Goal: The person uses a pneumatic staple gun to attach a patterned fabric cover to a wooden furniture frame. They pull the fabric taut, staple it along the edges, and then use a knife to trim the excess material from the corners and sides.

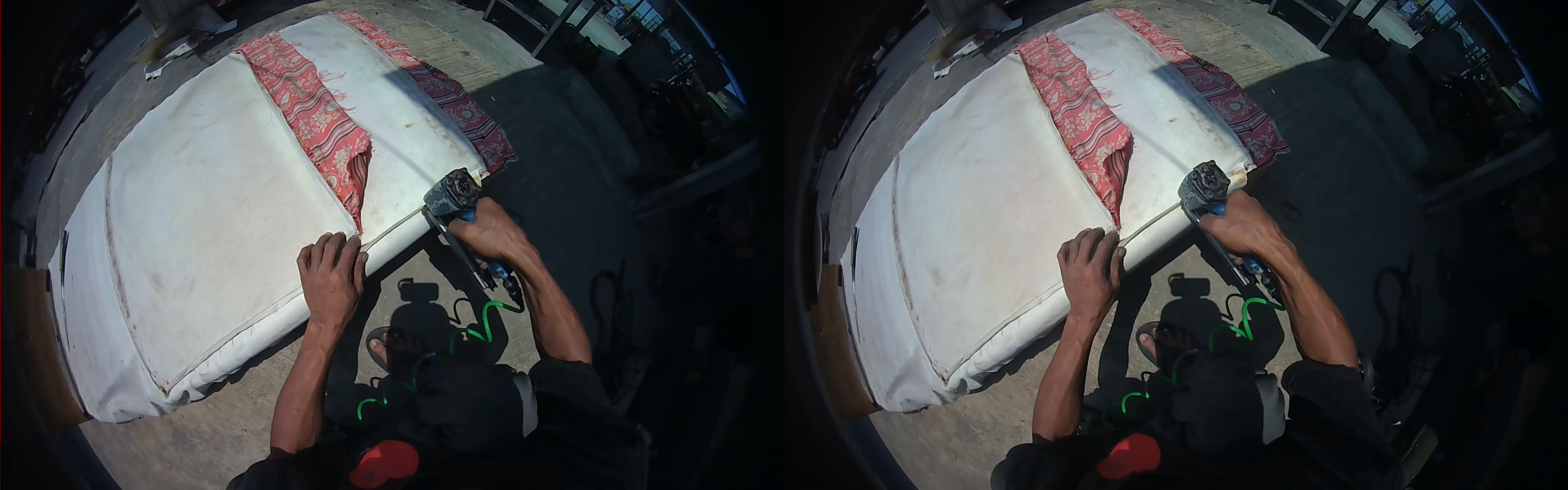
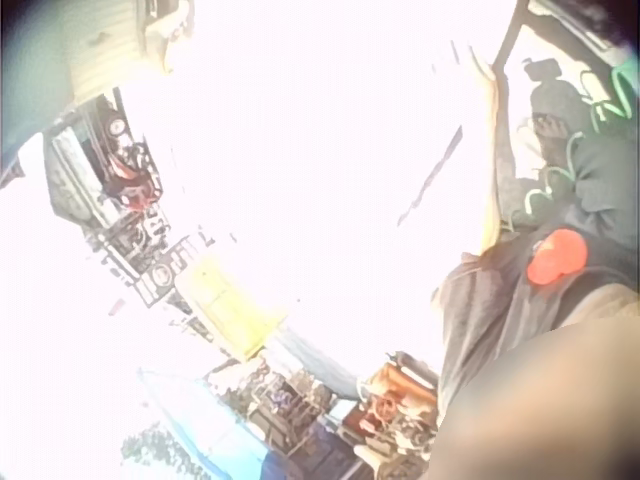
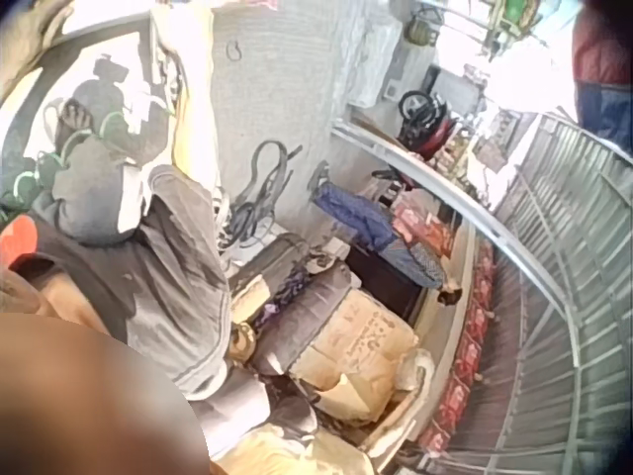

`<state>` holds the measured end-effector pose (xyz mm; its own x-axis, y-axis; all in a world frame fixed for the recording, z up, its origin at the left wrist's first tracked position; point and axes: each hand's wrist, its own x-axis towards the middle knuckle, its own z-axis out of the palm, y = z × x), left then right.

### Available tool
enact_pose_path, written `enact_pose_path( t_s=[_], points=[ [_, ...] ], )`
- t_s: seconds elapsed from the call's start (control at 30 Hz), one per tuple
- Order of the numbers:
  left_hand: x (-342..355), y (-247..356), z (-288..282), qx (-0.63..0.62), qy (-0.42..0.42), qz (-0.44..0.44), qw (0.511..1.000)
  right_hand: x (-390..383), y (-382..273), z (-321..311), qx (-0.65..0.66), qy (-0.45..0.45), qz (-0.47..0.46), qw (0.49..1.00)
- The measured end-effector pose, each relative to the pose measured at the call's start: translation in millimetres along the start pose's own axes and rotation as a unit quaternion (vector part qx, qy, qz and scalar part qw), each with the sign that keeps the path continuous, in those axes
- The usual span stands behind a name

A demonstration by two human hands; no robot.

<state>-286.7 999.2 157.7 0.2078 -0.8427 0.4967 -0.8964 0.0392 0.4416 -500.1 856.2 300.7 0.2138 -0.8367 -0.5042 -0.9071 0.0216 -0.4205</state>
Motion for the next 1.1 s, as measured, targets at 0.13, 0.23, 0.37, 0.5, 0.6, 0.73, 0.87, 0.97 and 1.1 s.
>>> enact_pose_path(
  t_s=[0.13, 0.23, 0.37, 0.5, 0.6, 0.73, 0.87, 0.97, 1.1],
  points=[
    [10, 0, 2, -0.021, 0.024, -0.039, 0.999, -11, -22, 28, -0.024, 0.003, -0.051, 0.998],
    [8, 1, 10, 0.0, 0.048, -0.038, 0.998, 1, -16, 34, -0.006, -0.041, -0.011, 0.999],
    [8, -1, 8, -0.032, 0.027, -0.084, 0.996, -3, -26, 39, -0.025, -0.054, -0.083, 0.995],
    [14, 5, 5, -0.032, 0.028, -0.12, 0.992, -11, -44, 49, 0.007, -0.073, -0.076, 0.994],
    [12, 4, 4, -0.028, 0.022, -0.136, 0.99, 2, -43, 54, -0.017, -0.072, -0.09, 0.993],
    [13, -6, 2, -0.08, 0.004, -0.124, 0.989, 4, -41, 56, -0.015, -0.086, -0.117, 0.989],
    [3, -22, -17, -0.163, 0.008, -0.11, 0.981, -17, -76, 64, -0.056, -0.132, -0.094, 0.985],
    [-7, -28, -23, -0.157, 0.021, -0.113, 0.981, -17, -78, 68, -0.065, -0.116, -0.104, 0.986],
    [-8, -32, -27, -0.223, 0.055, -0.16, 0.96, -16, -78, 59, -0.021, -0.135, -0.094, 0.986]
  ],
)
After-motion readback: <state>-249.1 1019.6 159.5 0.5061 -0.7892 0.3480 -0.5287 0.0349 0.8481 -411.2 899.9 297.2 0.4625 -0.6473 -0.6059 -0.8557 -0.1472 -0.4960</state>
